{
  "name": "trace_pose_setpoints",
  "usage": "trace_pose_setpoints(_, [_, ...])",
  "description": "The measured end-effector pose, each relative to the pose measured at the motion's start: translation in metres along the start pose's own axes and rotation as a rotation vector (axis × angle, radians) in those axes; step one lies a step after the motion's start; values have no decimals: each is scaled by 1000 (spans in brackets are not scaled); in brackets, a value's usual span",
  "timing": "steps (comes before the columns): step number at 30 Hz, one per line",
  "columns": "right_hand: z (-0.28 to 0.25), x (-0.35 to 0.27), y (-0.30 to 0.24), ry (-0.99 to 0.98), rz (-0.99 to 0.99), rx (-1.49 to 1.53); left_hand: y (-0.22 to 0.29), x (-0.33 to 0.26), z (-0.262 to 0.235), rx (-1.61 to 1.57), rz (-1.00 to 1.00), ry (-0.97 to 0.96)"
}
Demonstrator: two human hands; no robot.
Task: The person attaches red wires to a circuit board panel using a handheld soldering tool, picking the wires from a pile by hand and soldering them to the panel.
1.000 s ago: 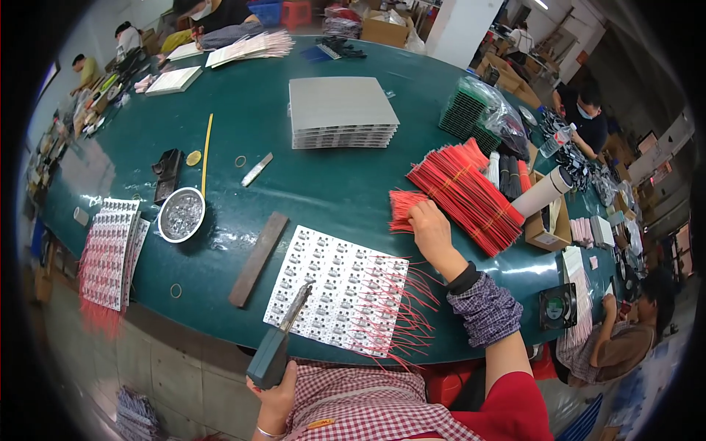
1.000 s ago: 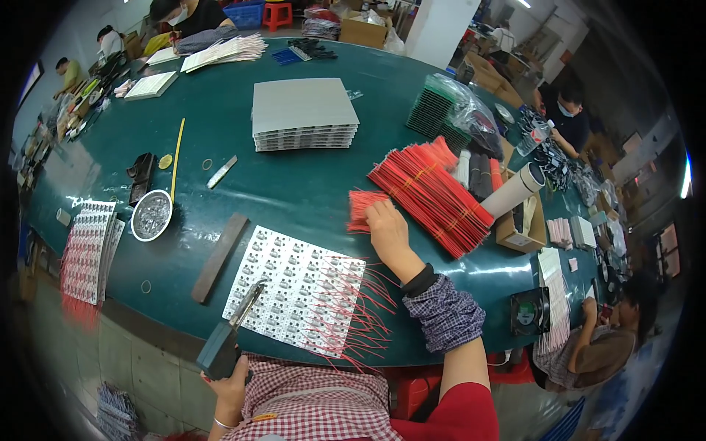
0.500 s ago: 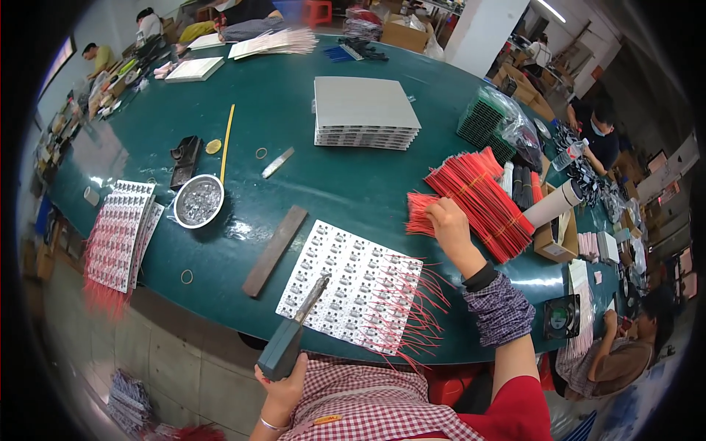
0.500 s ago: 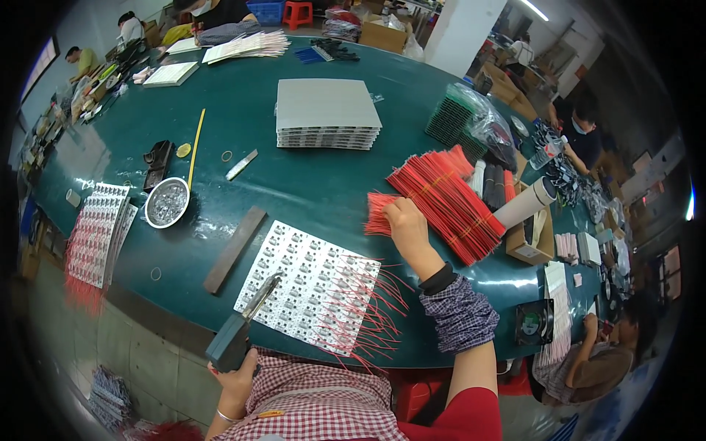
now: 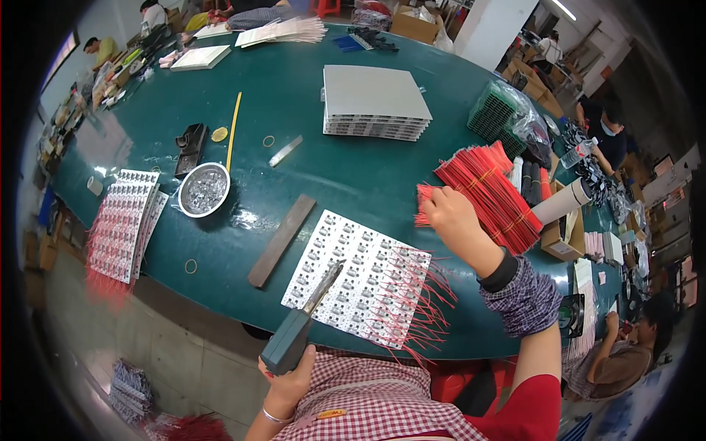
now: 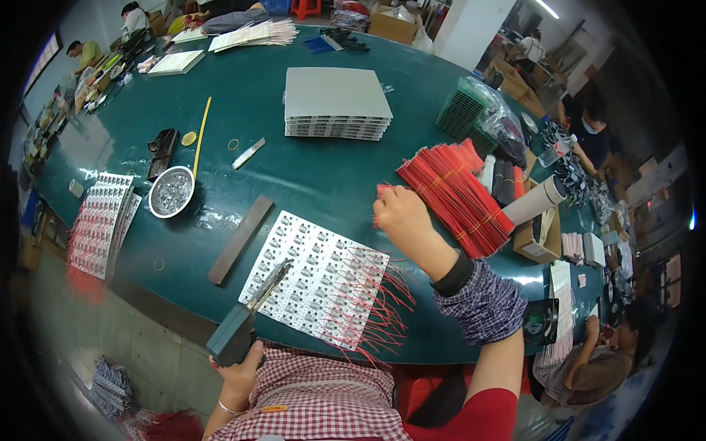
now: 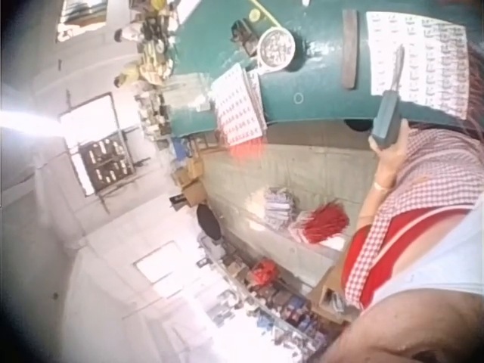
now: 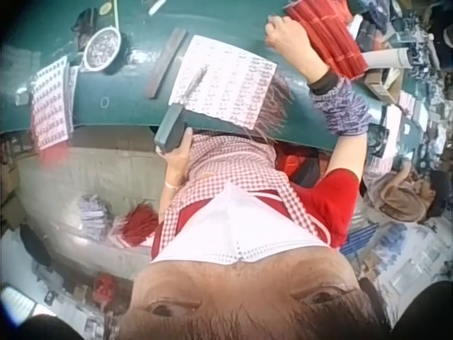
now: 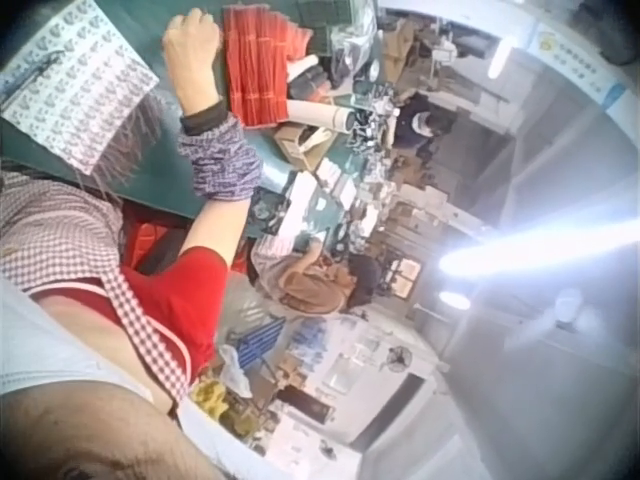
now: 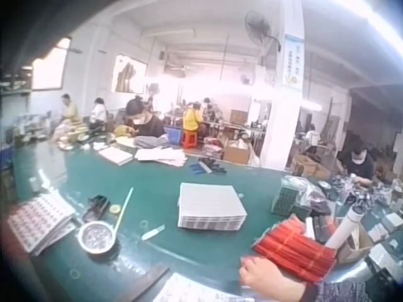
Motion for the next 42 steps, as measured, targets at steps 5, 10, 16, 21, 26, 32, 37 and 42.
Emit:
trace_pose_setpoints(5, [12,10,-1,-109,-13,-39,8,1,-1,16,-162,27])
trace_pose_setpoints(10, [39,-10,16,25,102,152,1,-4,-1,-159,-317,47])
trace_pose_setpoints(16, [62,-37,13,291,195,466,-3,1,3,-61,-152,20])
trace_pose_setpoints(21, [44,-32,16,364,175,403,0,2,3,-139,-327,-43])
trace_pose_setpoints(26, [9,-15,16,268,11,193,11,6,-1,-29,-356,-78])
trace_pose_setpoints(32, [14,17,-37,-119,-250,-170,36,24,-7,44,-23,-38])
trace_pose_setpoints(37, [34,20,-51,-115,-188,-204,61,30,-22,-122,12,89])
trace_pose_setpoints(42, [38,-3,-30,-87,-117,-74,78,32,-46,-321,-43,210])
Point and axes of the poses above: each hand's wrist, its own x-axis towards the middle knuckle, its own z-axis out of the palm, y = z × x, the point moved 1 cm from there along x, towards the middle knuckle, and after that the axes turned 12 degrees about -y, right-handed, at the moved point
